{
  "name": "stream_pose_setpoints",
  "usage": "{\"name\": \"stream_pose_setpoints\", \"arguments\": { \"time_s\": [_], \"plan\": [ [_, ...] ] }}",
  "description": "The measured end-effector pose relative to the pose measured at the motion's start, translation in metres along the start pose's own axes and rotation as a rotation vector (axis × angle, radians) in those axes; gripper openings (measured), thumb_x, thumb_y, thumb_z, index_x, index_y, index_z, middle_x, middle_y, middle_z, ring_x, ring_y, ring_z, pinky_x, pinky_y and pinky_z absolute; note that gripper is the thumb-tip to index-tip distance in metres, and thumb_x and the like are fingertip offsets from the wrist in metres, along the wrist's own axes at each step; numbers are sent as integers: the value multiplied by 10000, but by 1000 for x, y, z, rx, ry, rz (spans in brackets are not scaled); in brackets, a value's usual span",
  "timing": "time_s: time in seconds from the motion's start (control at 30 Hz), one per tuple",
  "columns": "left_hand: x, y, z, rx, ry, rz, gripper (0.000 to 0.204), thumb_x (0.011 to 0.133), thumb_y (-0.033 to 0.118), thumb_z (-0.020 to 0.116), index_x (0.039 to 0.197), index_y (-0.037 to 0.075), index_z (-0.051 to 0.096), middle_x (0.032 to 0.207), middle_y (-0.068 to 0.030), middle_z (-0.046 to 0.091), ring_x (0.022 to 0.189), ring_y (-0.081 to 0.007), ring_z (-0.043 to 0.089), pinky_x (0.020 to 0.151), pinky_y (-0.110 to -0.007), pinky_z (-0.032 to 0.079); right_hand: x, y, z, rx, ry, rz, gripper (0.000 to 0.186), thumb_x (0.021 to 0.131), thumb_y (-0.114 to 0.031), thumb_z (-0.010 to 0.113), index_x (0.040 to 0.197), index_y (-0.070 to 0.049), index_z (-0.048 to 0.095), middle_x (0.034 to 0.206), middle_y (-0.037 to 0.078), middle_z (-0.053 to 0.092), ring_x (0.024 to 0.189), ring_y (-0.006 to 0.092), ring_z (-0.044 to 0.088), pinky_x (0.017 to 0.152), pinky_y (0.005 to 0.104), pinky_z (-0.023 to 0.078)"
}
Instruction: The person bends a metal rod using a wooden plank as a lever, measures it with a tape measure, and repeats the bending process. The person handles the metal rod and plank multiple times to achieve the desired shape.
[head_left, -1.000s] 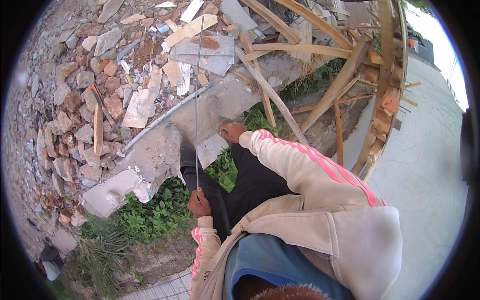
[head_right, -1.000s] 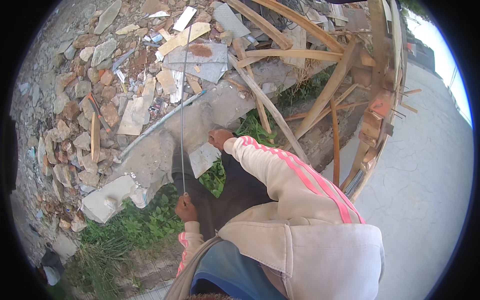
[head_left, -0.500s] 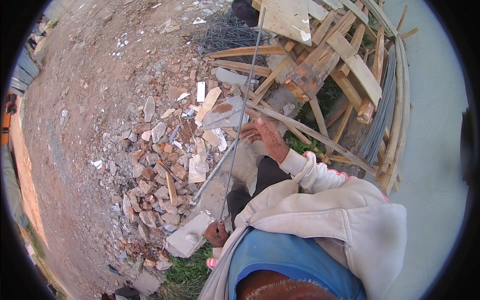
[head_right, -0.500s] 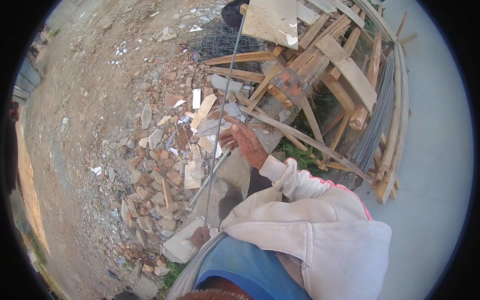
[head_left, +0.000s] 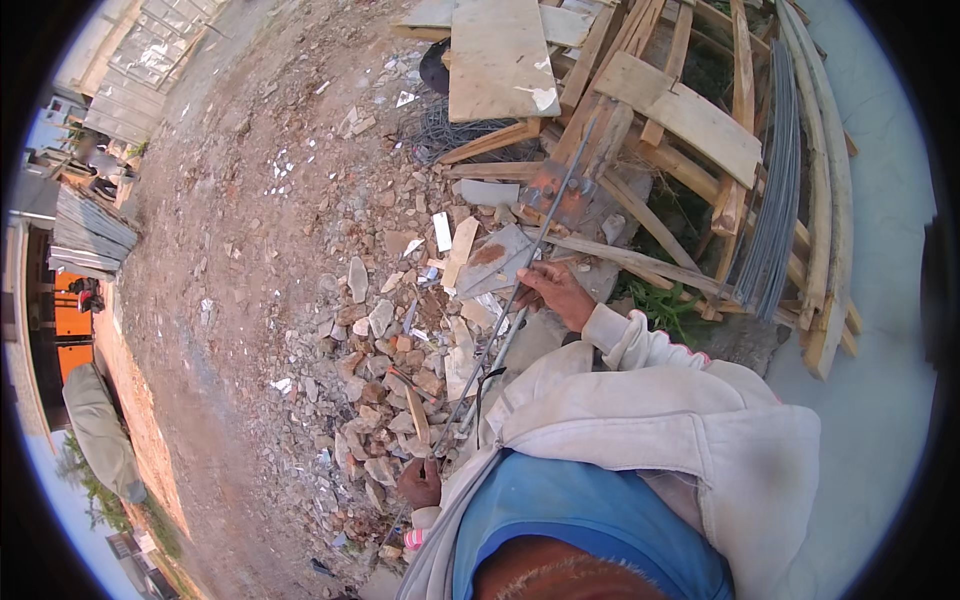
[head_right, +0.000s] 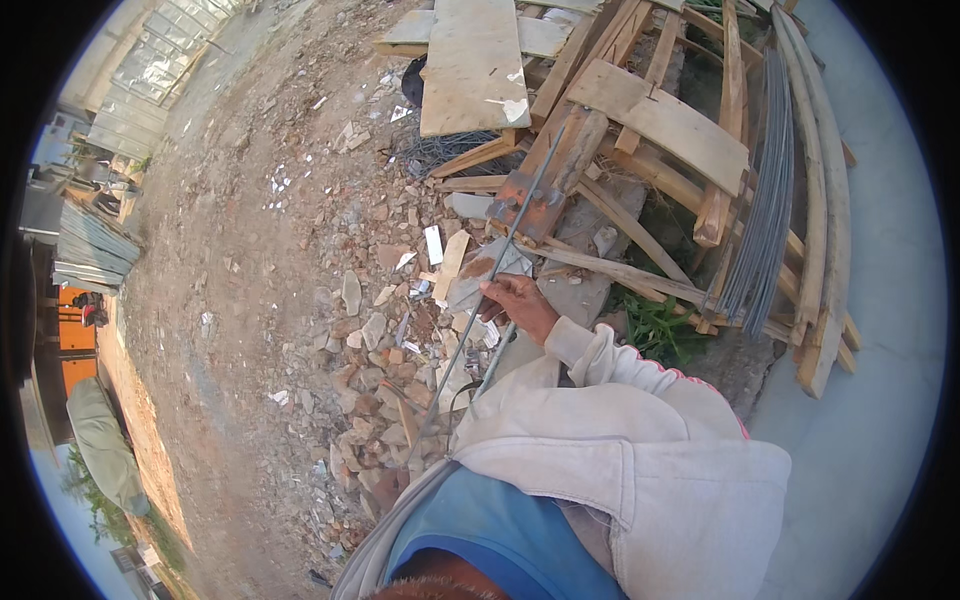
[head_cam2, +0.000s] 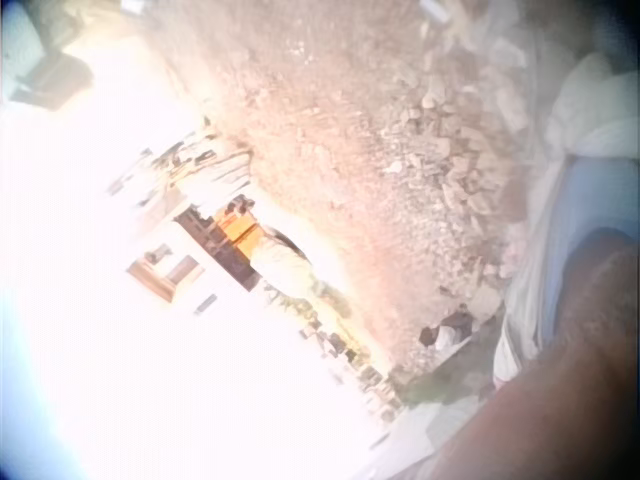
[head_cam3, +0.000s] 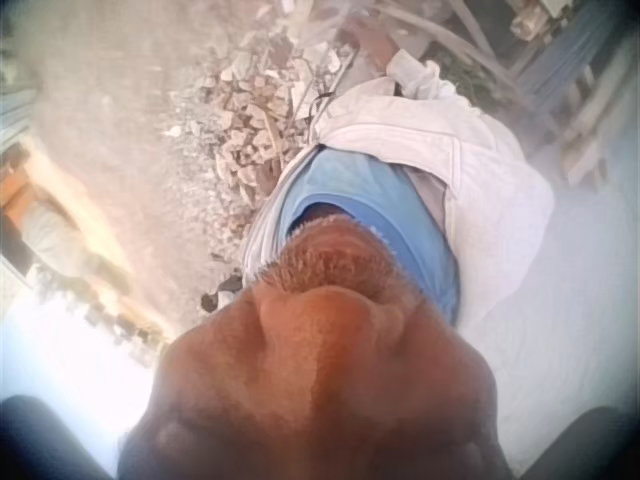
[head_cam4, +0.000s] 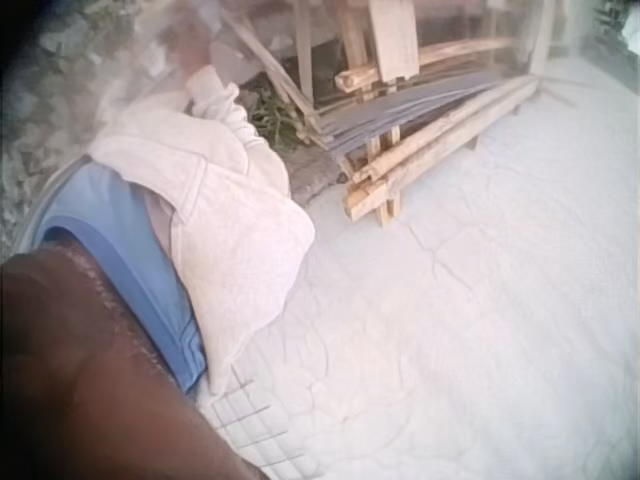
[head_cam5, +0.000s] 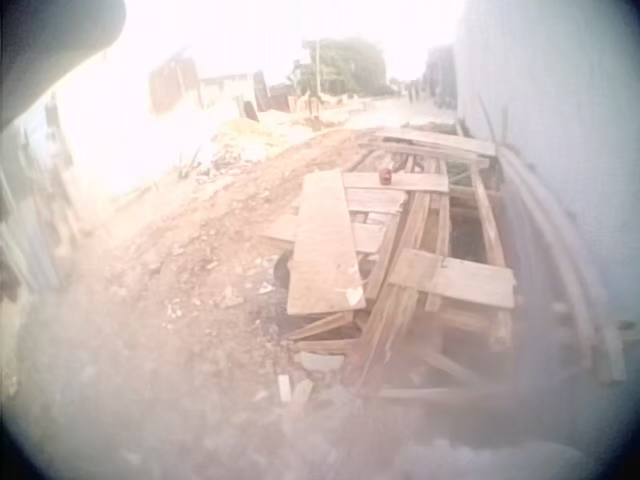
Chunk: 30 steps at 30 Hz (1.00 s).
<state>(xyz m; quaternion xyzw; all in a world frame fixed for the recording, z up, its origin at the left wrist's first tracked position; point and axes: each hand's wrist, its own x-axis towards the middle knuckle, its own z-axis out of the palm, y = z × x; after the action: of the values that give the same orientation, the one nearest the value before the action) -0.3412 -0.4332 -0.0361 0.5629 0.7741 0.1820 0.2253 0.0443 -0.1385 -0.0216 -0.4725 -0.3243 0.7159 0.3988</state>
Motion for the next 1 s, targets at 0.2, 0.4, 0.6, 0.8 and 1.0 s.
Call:
{"name": "stream_pose_setpoints", "arguments": {
  "time_s": [0.2,0.4,0.6,0.8,1.0],
  "plan": [
    [9,24,-19,110,50,-23,448,955,363,663,676,31,549,583,-178,507,525,-372,508,520,-455,402,17,-16,-11,-48,-155,77,314,987,-365,647,962,-53,664,870,63,724,732,126,696,614,258,515],
    [-1,40,-27,87,67,-105,506,945,417,666,679,10,525,571,-182,460,511,-324,436,517,-439,367,25,-28,-26,-98,-292,128,300,985,-353,646,992,-54,673,874,53,721,747,129,689,626,270,517],
    [-10,50,-32,74,210,-177,493,918,437,694,704,9,575,577,-109,532,534,-225,459,533,-401,385,20,-63,-31,-111,-516,87,264,999,-332,643,1001,-69,677,879,44,713,788,123,677,668,271,512],
    [32,100,-25,-74,327,-9,514,937,434,687,676,7,567,542,-69,493,529,-156,428,513,-350,337,-4,-135,-41,-316,-365,-377,349,1000,-406,636,1007,-57,642,729,41,654,642,175,645,588,306,495],
    [109,209,-39,-165,364,213,444,919,361,686,673,12,564,554,-49,464,535,-133,423,514,-335,319,-67,-241,-99,-890,212,-989,304,961,-344,683,914,-45,667,639,63,594,561,256,610,542,343,480]
  ]
}}
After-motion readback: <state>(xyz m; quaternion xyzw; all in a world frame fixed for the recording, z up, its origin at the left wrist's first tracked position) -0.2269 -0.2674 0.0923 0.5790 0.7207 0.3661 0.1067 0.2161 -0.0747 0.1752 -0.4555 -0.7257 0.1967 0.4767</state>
